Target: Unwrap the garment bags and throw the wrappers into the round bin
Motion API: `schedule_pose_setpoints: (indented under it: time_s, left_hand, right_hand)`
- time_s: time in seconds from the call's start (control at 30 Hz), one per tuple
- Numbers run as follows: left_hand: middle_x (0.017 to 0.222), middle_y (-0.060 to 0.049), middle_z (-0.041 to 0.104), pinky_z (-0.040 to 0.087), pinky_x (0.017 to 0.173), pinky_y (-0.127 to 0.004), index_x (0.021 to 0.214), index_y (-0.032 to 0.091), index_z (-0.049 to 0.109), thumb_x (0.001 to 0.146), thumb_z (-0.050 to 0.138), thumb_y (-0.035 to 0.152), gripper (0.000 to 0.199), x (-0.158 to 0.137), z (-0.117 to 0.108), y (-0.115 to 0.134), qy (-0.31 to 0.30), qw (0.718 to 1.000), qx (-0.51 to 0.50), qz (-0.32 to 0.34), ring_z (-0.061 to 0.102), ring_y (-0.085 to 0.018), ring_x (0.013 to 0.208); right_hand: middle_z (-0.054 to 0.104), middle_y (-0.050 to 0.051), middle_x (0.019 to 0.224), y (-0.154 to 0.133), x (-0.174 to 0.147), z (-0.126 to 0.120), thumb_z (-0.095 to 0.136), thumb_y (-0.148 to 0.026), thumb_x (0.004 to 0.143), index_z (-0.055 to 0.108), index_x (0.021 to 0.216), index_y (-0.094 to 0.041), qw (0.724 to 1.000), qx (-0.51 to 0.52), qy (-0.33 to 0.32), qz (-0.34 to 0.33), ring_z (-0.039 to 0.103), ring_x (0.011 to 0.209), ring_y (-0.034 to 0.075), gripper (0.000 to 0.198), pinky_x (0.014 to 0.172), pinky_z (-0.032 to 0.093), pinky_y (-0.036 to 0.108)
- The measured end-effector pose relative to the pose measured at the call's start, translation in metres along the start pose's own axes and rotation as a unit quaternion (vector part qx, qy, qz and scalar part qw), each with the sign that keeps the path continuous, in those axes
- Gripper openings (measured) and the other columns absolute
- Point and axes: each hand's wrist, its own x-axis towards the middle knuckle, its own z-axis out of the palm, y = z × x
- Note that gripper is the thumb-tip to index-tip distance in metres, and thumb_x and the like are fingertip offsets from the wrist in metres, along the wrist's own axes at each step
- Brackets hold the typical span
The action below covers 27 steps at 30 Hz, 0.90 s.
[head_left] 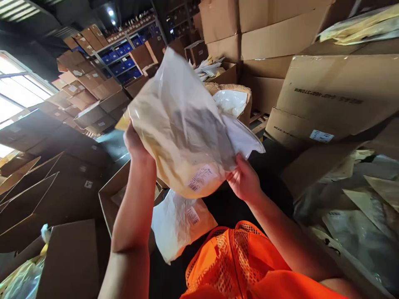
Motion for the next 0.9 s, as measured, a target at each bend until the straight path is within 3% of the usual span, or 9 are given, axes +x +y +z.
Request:
schedule_pose_setpoints:
  time_s: [0.13,0.33,0.53,0.73,0.8,0.9]
  left_hand:
    - [0.088,-0.006,0.072,0.048,0.102,-0.032,0.099,0.013,0.062,0.098,0.024,0.019,0.038,-0.006,-0.014,-0.028,0.105,0.993,-0.017,-0.046,0.067,-0.019,0.104]
    - [0.093,-0.008,0.073,0.053,0.092,-0.030,0.110,0.016,0.065,0.098,0.025,0.026,0.044,-0.006,-0.030,-0.054,0.070,0.993,-0.020,-0.088,0.069,-0.019,0.104]
    - [0.094,-0.008,0.074,0.053,0.089,-0.029,0.117,0.018,0.067,0.095,0.029,0.029,0.045,-0.006,-0.041,-0.064,0.064,0.995,0.016,-0.077,0.070,-0.020,0.097]
    - [0.088,-0.006,0.073,0.054,0.074,-0.027,0.116,0.016,0.065,0.097,0.028,0.026,0.043,-0.011,-0.042,-0.065,0.129,0.983,-0.016,-0.126,0.071,-0.017,0.083]
    - [0.094,-0.007,0.074,0.055,0.078,-0.029,0.117,0.017,0.064,0.099,0.028,0.038,0.046,-0.019,-0.049,-0.066,0.107,0.986,-0.020,-0.127,0.071,-0.019,0.088]
    - [0.106,-0.007,0.074,0.055,0.091,-0.036,0.112,0.022,0.068,0.092,0.039,0.063,0.054,-0.048,-0.068,-0.073,0.011,0.986,-0.009,-0.164,0.069,-0.025,0.105]
  right_hand:
    - [0.069,0.001,0.110,-0.017,0.005,-0.012,0.073,-0.065,0.069,0.059,0.106,-0.030,0.999,-0.023,0.002,-0.029,0.062,0.113,0.027,0.053,0.079,0.057,0.038]
    - [0.065,-0.003,0.076,-0.012,0.015,-0.023,0.079,-0.064,0.062,0.057,0.108,-0.027,0.999,-0.017,0.036,0.003,0.066,0.080,0.022,0.063,0.060,0.049,0.030]
    - [0.065,-0.003,0.077,-0.002,0.020,-0.029,0.077,-0.066,0.064,0.056,0.117,-0.027,0.999,-0.016,0.031,0.021,0.064,0.073,0.020,0.069,0.054,0.045,0.028]
    - [0.069,-0.001,0.089,0.000,0.020,-0.030,0.076,-0.065,0.066,0.059,0.114,-0.026,0.999,-0.026,0.028,0.015,0.067,0.084,0.023,0.064,0.058,0.049,0.029]
    - [0.070,0.000,0.095,-0.001,0.020,-0.030,0.076,-0.064,0.067,0.059,0.114,-0.026,0.999,-0.028,0.026,0.004,0.067,0.091,0.024,0.063,0.062,0.052,0.029]
    - [0.069,0.000,0.108,0.000,0.016,-0.031,0.076,-0.061,0.070,0.059,0.117,-0.027,0.999,-0.033,0.029,-0.024,0.067,0.100,0.024,0.060,0.069,0.055,0.030]
